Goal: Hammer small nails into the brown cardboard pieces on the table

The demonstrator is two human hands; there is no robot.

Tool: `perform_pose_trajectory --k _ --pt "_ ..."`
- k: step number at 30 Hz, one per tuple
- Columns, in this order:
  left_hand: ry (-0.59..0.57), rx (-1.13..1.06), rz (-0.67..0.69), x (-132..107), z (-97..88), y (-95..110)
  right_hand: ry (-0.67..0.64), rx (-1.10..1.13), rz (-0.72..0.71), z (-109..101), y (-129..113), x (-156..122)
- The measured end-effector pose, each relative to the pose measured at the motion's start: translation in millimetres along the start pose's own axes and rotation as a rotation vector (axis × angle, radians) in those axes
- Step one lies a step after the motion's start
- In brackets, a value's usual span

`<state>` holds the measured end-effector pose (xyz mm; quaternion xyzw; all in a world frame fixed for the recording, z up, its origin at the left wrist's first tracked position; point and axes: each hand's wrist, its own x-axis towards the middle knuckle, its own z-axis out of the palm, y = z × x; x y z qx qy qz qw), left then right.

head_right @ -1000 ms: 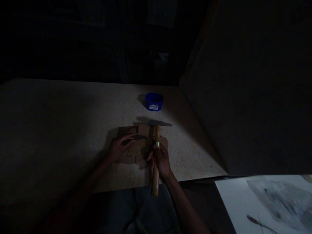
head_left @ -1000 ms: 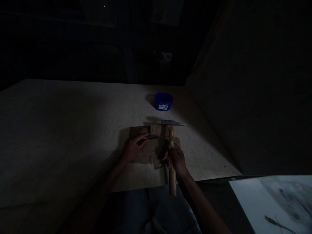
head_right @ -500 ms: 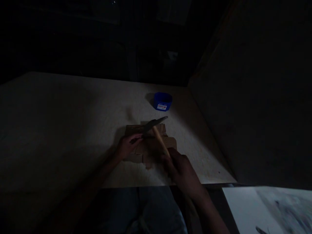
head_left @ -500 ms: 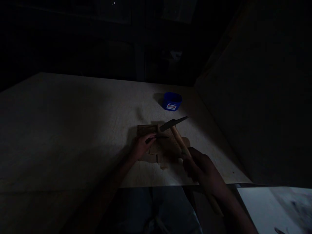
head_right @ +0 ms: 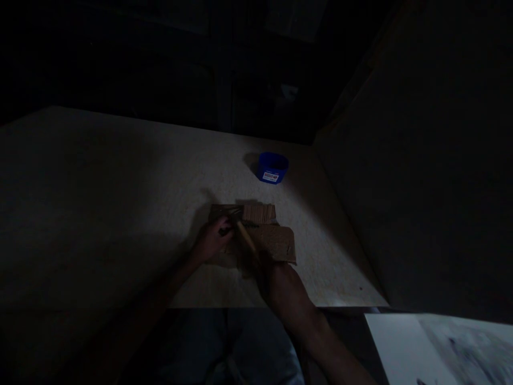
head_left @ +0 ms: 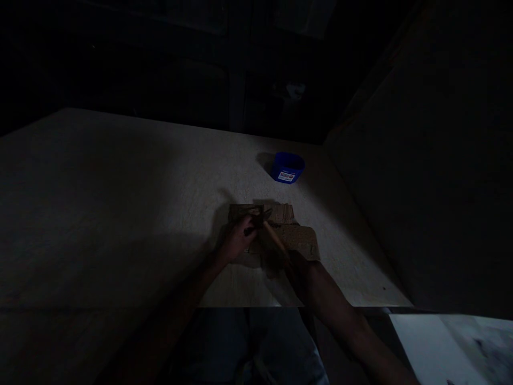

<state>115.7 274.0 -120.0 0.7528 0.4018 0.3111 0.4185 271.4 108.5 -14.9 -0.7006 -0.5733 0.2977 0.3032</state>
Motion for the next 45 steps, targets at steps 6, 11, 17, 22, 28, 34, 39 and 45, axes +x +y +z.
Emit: perform_pose_trajectory --k 6,11,17,22,28,34,39,45 --pt "-0.016 -0.091 0.021 0 2.5 1 0.010 -0.077 -0.056 -2 0 -5" --pt "-0.021 -0.062 -0.044 1 1.1 7 -0.054 -0.154 -0.006 -1 4 -3" --pt "-0.014 -0.054 0.004 4 3.4 8 0.032 -0.057 -0.053 -8 -6 -9" --pt "-0.033 -0.088 0.062 3 2.2 6 0.180 0.178 -0.078 4 7 12" --pt "-0.031 -0.143 0.073 2 2.2 2 0.229 0.473 -0.004 25 32 39" --pt "-0.038 -0.081 0.107 3 7.6 8 0.241 0.631 0.077 35 51 41" --pt "-0.048 0.008 0.190 10 6.7 9 0.254 0.665 0.079 34 59 41" --pt "-0.078 0.042 0.192 15 4.7 2 0.237 0.648 0.090 32 60 42"
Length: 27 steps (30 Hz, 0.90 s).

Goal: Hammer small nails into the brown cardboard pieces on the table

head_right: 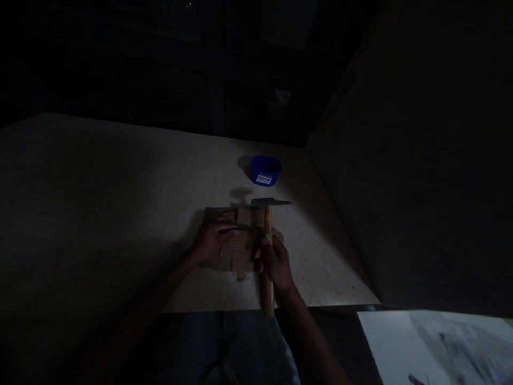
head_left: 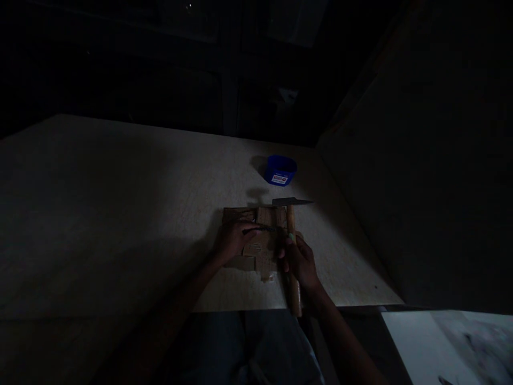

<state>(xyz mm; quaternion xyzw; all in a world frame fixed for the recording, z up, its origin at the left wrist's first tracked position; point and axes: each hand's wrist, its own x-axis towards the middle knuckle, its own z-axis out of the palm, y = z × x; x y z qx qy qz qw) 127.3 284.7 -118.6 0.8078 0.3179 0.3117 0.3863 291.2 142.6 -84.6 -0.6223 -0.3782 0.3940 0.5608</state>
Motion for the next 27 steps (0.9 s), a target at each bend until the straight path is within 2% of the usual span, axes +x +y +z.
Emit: perform_pose_trajectory --k 11,18,22,27 --pt "-0.001 0.009 -0.031 2 -2.1 8 0.003 0.018 0.038 2 2 0" --pt "-0.098 -0.002 0.020 3 -7.5 21 0.007 0.053 0.026 1 1 1" --pt "-0.124 0.014 0.058 4 -6.4 19 0.011 0.070 0.023 2 6 1" --pt "-0.124 0.007 0.035 6 -1.5 15 -0.002 0.070 0.017 3 7 1"
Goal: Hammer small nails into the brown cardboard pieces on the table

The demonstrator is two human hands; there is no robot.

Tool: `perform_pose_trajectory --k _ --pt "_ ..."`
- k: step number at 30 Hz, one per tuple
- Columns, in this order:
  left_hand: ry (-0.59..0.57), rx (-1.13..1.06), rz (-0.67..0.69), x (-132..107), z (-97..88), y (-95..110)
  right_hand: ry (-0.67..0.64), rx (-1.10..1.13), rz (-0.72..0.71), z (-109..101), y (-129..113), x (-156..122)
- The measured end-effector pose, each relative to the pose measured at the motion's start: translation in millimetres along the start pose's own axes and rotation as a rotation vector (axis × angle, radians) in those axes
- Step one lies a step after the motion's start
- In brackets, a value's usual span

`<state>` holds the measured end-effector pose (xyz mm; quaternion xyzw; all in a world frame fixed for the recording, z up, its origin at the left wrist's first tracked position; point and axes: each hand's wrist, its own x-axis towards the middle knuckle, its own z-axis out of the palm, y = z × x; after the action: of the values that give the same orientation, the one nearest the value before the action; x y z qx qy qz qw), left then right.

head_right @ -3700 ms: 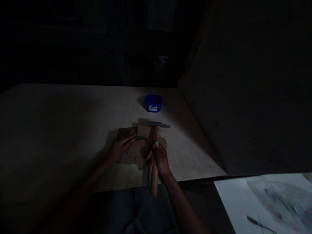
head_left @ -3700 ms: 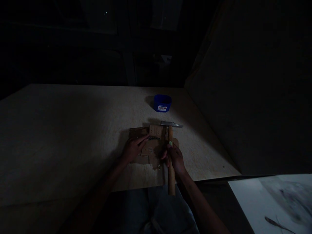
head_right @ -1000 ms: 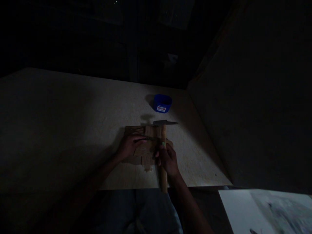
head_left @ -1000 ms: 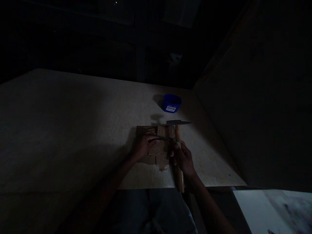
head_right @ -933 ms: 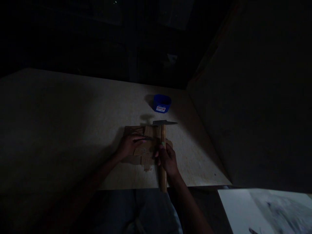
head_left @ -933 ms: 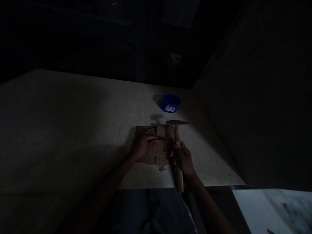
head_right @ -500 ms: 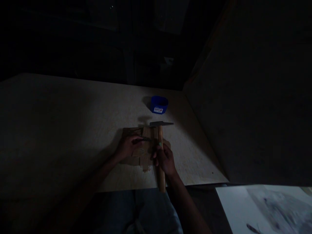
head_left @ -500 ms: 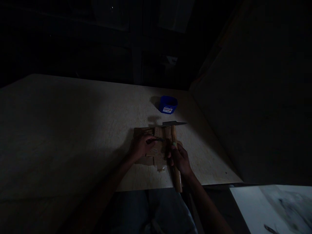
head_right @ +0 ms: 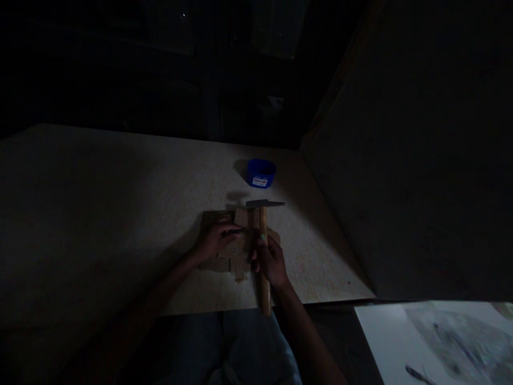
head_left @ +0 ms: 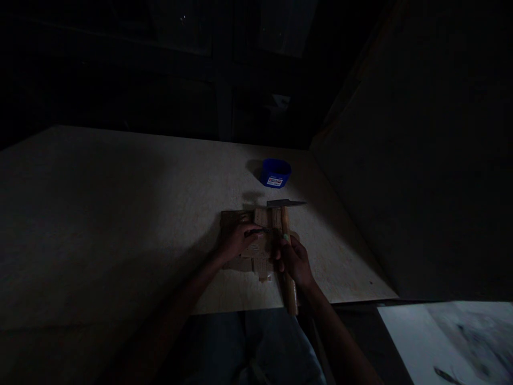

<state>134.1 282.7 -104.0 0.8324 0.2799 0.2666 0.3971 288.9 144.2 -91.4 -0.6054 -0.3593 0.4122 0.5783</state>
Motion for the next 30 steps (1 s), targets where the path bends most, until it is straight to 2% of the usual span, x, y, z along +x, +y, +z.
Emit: perform_pose_trajectory --k 4,11,19,23,26,30 --pt "0.031 0.000 0.008 1 1.1 1 0.003 -0.026 -0.005 1 -4 0" --pt "0.012 -0.017 0.017 -1 0.9 -1 0.031 -0.021 0.007 0 -1 0" --pt "0.058 -0.075 -0.051 -1 1.1 -7 0.009 0.012 0.012 0 -1 1" --pt "0.089 -0.102 -0.092 -4 1.7 -13 0.009 0.018 -0.029 0 -1 2" --pt "0.156 -0.059 -0.071 -11 -1.3 -6 0.017 0.060 -0.054 -2 -2 1" --pt "0.285 0.145 -0.008 -32 -10.5 19 0.058 0.082 -0.071 -8 -9 -6"
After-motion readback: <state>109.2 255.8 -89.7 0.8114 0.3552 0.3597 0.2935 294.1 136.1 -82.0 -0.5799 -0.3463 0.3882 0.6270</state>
